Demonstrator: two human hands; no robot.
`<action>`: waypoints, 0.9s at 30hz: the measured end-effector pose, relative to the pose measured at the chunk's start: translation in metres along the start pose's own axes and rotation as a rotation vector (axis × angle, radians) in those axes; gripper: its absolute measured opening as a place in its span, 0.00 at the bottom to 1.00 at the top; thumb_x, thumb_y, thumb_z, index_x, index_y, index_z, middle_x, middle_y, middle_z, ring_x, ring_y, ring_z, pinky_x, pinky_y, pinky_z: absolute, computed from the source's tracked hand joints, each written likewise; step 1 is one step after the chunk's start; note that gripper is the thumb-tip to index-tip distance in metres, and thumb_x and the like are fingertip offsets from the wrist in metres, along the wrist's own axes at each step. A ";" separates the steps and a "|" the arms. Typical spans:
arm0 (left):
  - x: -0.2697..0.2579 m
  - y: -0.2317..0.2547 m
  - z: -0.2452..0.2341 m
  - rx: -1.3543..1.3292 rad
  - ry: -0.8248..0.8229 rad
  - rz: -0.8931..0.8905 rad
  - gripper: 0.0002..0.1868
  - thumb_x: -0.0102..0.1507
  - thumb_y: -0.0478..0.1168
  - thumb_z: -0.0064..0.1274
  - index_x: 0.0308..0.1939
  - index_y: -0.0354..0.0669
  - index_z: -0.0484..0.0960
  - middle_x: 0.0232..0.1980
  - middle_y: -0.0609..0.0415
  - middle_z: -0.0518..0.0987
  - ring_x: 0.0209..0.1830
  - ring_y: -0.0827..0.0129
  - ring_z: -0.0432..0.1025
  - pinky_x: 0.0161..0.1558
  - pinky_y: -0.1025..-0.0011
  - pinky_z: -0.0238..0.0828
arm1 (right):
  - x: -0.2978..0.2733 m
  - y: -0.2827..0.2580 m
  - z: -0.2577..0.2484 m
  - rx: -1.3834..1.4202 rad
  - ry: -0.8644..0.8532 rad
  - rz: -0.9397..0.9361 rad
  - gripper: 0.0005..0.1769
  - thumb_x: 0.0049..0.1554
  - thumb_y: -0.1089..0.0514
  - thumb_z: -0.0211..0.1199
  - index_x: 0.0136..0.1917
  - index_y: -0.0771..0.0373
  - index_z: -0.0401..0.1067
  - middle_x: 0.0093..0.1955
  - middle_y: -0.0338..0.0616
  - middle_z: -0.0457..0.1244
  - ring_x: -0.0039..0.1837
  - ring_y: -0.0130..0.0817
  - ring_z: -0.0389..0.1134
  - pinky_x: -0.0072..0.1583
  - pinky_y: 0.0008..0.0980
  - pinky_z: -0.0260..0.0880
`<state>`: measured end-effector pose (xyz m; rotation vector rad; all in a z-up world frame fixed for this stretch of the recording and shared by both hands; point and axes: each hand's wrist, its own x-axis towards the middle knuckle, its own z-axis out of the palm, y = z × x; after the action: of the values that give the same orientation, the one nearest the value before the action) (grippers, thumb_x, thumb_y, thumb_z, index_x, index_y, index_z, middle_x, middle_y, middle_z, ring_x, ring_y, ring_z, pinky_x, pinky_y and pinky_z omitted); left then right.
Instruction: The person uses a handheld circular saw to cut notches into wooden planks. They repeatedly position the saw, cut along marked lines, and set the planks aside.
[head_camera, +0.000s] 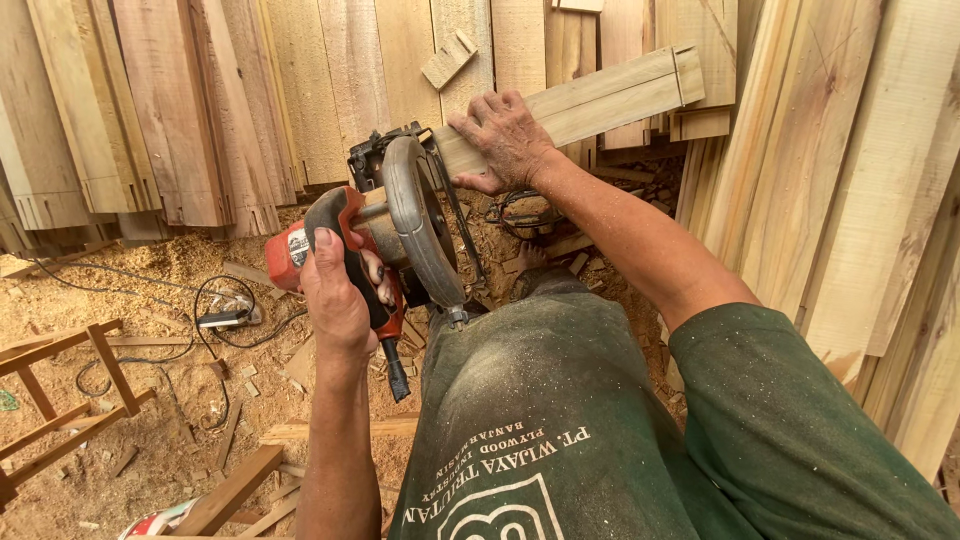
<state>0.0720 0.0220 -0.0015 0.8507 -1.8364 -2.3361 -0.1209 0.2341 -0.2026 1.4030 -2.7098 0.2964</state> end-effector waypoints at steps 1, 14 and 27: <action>0.001 0.000 0.000 -0.002 -0.007 0.000 0.23 0.73 0.61 0.41 0.44 0.45 0.72 0.25 0.59 0.70 0.18 0.77 0.63 0.20 0.77 0.61 | 0.000 0.000 0.000 0.005 -0.006 0.002 0.51 0.57 0.13 0.47 0.69 0.58 0.67 0.53 0.51 0.59 0.56 0.43 0.60 0.59 0.51 0.58; 0.014 0.006 0.002 0.047 -0.011 0.006 0.23 0.74 0.61 0.40 0.43 0.45 0.72 0.25 0.60 0.70 0.18 0.78 0.65 0.19 0.78 0.63 | 0.000 0.000 -0.004 0.053 -0.020 0.012 0.49 0.57 0.16 0.49 0.69 0.59 0.66 0.53 0.51 0.58 0.56 0.43 0.59 0.60 0.51 0.58; 0.044 0.017 0.004 0.092 -0.029 0.051 0.25 0.74 0.63 0.40 0.44 0.44 0.72 0.26 0.59 0.70 0.19 0.77 0.65 0.20 0.77 0.63 | -0.001 -0.003 -0.015 0.106 -0.023 0.012 0.48 0.57 0.18 0.54 0.69 0.60 0.66 0.54 0.51 0.58 0.58 0.44 0.59 0.61 0.50 0.57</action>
<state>0.0285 0.0048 -0.0024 0.7731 -1.9660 -2.2612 -0.1186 0.2364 -0.1877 1.4250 -2.7602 0.4338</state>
